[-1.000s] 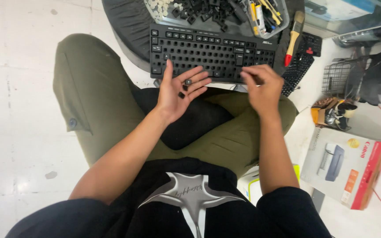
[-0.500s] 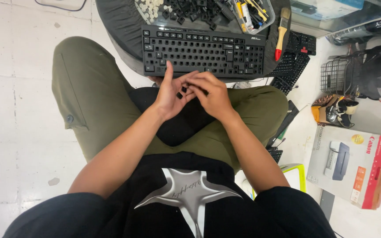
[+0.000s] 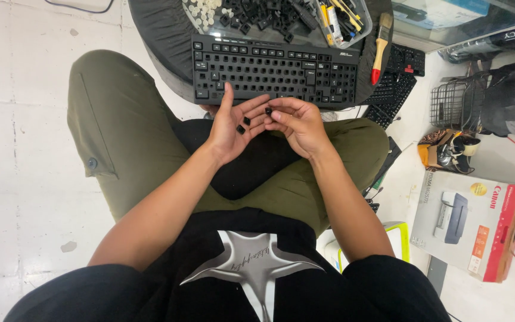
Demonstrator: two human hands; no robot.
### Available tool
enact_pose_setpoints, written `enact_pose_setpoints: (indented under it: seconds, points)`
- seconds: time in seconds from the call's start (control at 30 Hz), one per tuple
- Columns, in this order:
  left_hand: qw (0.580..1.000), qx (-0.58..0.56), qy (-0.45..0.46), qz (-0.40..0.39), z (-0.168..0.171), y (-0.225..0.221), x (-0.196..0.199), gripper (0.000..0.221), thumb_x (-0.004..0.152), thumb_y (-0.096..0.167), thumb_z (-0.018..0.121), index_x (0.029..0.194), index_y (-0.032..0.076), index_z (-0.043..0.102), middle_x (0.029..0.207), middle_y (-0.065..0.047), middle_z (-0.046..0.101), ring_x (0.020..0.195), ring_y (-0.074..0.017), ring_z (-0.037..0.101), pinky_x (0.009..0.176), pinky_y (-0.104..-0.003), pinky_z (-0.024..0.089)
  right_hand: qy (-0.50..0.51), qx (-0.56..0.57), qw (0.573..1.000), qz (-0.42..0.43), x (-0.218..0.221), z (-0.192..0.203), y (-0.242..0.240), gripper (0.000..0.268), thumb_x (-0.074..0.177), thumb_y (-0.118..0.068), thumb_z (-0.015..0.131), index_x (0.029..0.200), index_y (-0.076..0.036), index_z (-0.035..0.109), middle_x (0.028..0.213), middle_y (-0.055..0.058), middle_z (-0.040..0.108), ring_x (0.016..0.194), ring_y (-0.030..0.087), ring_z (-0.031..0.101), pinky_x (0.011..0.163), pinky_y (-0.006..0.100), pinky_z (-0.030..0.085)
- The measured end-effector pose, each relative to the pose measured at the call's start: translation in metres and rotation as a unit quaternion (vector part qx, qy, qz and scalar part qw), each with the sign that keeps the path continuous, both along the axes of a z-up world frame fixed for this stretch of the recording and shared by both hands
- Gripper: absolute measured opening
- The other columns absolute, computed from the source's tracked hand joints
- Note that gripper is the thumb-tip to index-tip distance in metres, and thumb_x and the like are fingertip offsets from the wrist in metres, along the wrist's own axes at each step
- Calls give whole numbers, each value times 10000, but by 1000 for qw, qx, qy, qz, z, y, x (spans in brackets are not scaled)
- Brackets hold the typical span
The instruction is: Manually placing and pressing keycaps onto a keyboard frame to assemble a computer keyboard.
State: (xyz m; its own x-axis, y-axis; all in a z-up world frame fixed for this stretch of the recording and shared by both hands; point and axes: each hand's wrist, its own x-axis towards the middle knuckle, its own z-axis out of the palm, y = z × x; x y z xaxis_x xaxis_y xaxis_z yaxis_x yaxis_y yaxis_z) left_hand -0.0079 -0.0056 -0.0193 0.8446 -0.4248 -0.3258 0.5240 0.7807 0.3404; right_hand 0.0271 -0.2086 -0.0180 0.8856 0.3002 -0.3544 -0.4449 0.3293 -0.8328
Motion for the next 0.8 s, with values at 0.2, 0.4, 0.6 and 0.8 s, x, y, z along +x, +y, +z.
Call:
enact_pose_setpoints:
  seconds: [0.2,0.4,0.6,0.8]
  points:
    - [998,49,28,17,-1,-4,2,875,1009,675,382,1527,-27,442,1528,-256,496,1395,-396,514,1206,-466,437,-4,8,1000,5,1,-7,-3,299,871,134,723,1162,153,658,1014,265,757,797,339,786,710,431,702]
    - [973,182,137,37,-8,-4,3,456,1015,400,610,1204,-5,701,797,19,526,650,-84,480,566,-205,438,-54,-47,997,-2,0,-1,4,319,851,113,769,1154,105,670,1042,210,759,810,279,778,680,368,691]
    - [979,169,110,16,-2,-6,-2,317,992,282,689,1077,-24,693,669,110,231,504,-38,279,404,-169,251,-192,-198,961,19,-4,3,13,326,863,88,810,1167,53,694,1064,186,745,852,183,733,706,284,650]
    - [978,188,81,32,0,-13,-5,256,950,154,744,1097,-51,703,660,109,266,497,3,330,426,-131,311,-232,-211,949,19,-4,7,10,283,886,65,805,1148,36,699,1071,159,733,841,144,704,714,262,615]
